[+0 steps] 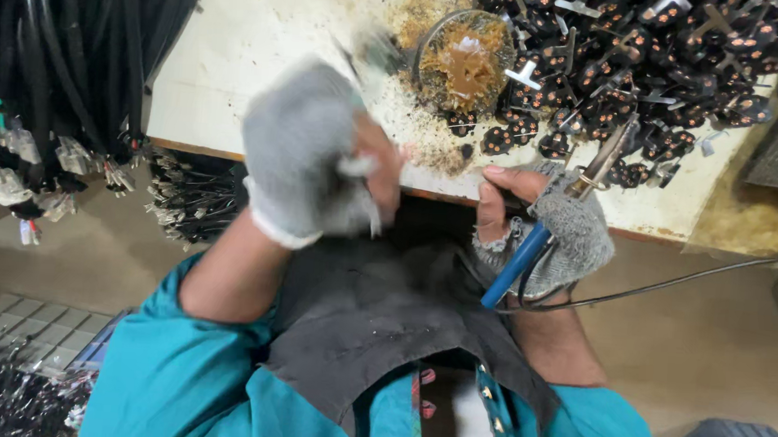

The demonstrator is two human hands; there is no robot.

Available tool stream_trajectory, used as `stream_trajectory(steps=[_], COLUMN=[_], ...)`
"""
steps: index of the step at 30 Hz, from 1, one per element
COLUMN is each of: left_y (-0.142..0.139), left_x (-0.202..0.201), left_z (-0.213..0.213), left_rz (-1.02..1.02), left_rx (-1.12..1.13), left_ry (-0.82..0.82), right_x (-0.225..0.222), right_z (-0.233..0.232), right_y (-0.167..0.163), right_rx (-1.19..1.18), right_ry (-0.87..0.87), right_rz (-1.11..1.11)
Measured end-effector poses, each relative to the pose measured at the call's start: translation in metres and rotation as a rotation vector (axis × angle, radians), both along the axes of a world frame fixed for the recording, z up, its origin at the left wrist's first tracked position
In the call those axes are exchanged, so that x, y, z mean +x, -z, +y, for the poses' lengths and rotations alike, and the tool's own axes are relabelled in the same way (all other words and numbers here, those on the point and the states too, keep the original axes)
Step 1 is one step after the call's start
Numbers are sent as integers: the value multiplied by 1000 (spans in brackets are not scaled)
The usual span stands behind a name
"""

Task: The person solders wire ends at a workbench. They hold a soldering iron in one hand and a wire in the other, dip the wire tip into a flux container, apply the hot iron to the wire end, and set the finished wire aside, repeating the process for successive wires.

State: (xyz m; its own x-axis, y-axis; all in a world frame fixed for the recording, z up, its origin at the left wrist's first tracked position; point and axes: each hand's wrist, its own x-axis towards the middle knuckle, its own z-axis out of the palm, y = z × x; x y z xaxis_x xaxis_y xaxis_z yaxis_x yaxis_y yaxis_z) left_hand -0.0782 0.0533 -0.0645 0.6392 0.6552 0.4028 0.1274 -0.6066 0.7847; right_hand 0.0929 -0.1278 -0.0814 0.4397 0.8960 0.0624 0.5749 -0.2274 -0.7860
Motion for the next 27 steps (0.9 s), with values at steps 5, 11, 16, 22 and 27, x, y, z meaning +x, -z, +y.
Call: stream_trajectory(steps=[5,11,16,22,27], left_y=[-4,19,-9,-1,21], left_x=[-25,-11,-8,-12,-6], left_z=[-33,-67,-55,-29,-37], left_rz=[133,28,66,254,292], left_rx=[-694,-1353,-930,-389,-208], left_ry=[331,285,370,384,143], right_x=[3,-3,2,10,10], right_z=[-12,-24,-15,8,26], right_y=[9,21,17,0,-11], right_rx=[56,136,103,-74,-3], right_ry=[-115,-114,-74,-239,-263], right_rz=[156,376,262,108,-99])
